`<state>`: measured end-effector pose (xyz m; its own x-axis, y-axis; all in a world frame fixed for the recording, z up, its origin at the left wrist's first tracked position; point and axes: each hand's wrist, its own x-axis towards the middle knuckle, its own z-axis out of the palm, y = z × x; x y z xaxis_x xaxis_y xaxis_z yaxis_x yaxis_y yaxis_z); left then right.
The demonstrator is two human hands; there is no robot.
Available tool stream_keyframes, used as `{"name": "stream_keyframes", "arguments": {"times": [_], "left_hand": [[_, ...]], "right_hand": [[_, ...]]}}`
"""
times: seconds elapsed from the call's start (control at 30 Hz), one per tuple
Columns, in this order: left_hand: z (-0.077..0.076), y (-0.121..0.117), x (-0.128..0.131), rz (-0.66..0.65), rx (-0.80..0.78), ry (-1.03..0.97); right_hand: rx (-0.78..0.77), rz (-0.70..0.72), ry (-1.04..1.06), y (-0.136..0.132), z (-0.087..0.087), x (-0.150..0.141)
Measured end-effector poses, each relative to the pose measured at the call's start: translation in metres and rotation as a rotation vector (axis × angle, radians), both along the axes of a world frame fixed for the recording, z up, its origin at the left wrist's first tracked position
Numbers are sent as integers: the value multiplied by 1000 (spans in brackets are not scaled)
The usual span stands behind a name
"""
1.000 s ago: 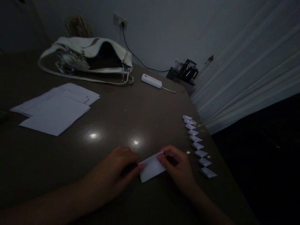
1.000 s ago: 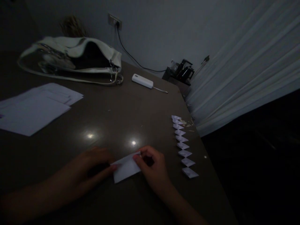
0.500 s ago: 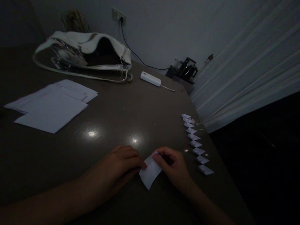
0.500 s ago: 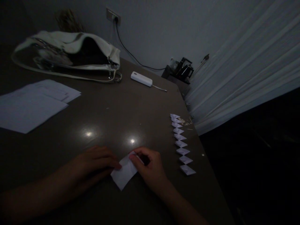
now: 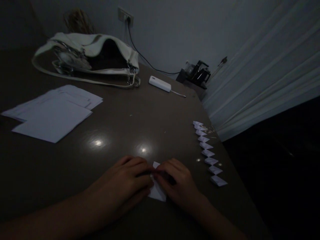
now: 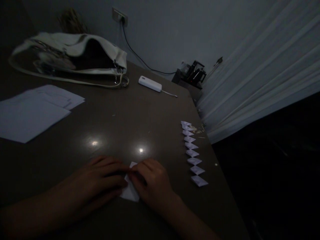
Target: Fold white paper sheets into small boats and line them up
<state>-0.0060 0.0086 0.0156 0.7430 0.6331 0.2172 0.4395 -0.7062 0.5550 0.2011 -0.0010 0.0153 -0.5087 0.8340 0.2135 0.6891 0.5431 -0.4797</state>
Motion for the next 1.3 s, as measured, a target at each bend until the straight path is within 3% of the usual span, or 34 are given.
{"name": "stream_keyframes", "arguments": {"times": [0.2, 0.4, 0.87, 1.03, 1.17, 1.3], "left_hand": [[-3, -1, 0, 96, -82, -1], [-5, 0, -1, 107, -87, -22], [1, -3, -4, 72, -38, -26], [2, -2, -4, 70, 1, -40], [4, -3, -4, 32, 55, 17], [5, -4, -3, 23, 95, 69]], "right_hand": [[32, -94, -81, -5, 3, -9], [-10, -109, -149, -8, 9, -15], [5, -150, -3, 2, 0, -16], [-63, -154, 177, 10, -6, -13], [-170, -197, 496, 19, -13, -5], [-151, -265, 654, 28, -17, 1]]}}
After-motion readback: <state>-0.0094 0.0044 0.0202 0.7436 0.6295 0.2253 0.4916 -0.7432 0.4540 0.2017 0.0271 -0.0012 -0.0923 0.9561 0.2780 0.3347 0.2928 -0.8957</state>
